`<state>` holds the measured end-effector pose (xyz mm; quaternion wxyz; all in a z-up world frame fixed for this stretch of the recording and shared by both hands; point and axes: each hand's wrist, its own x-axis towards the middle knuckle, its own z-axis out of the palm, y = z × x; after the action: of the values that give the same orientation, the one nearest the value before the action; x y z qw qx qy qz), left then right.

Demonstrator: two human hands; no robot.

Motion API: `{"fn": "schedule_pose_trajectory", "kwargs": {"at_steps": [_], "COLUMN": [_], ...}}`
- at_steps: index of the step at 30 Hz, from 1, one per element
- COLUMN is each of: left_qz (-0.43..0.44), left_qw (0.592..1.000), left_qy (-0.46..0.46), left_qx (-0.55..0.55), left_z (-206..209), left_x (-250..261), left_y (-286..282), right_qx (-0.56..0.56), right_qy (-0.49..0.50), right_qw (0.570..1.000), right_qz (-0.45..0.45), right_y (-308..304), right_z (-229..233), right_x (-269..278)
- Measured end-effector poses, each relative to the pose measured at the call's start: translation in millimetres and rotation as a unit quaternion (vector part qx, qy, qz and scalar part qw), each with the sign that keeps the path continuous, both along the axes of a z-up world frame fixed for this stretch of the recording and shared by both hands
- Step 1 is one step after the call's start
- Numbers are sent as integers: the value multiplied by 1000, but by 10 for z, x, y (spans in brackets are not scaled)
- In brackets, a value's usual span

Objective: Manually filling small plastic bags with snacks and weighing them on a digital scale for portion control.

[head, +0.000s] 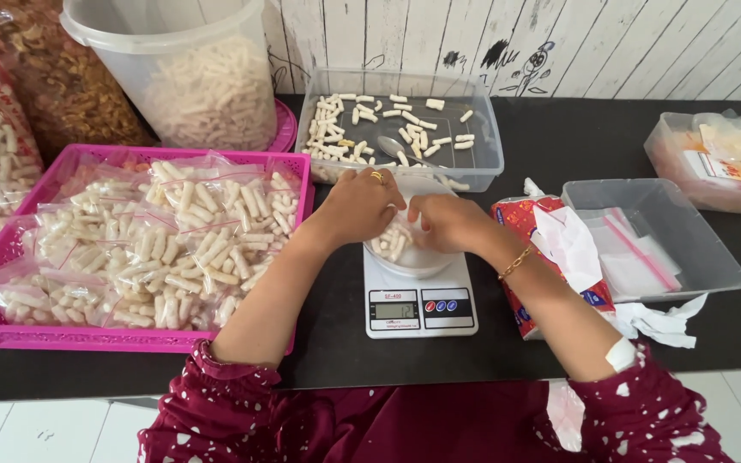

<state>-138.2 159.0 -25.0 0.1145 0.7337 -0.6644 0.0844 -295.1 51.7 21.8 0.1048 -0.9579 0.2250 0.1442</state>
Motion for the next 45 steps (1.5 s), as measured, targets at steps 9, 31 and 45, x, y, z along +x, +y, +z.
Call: {"fn": "schedule_pose_trajectory", "kwargs": {"at_steps": [9,31,45], "left_qz": [-12,-137,-182], "left_qw": [998,950,934], "left_qy": [60,183,206], "left_qx": [-13,-210,-227], "left_z": [265,468,538], "left_x": [-92,-120,-164], "left_y": [125,182,231], "right_qx": [6,110,130], "right_qy": [-142,-359,-410], "right_qw": [990,927,902], "right_qz": [-16,-16,32], "right_y": [-37,-142,-144], "right_z": [160,275,270], "right_x": [-24,-301,-300]}}
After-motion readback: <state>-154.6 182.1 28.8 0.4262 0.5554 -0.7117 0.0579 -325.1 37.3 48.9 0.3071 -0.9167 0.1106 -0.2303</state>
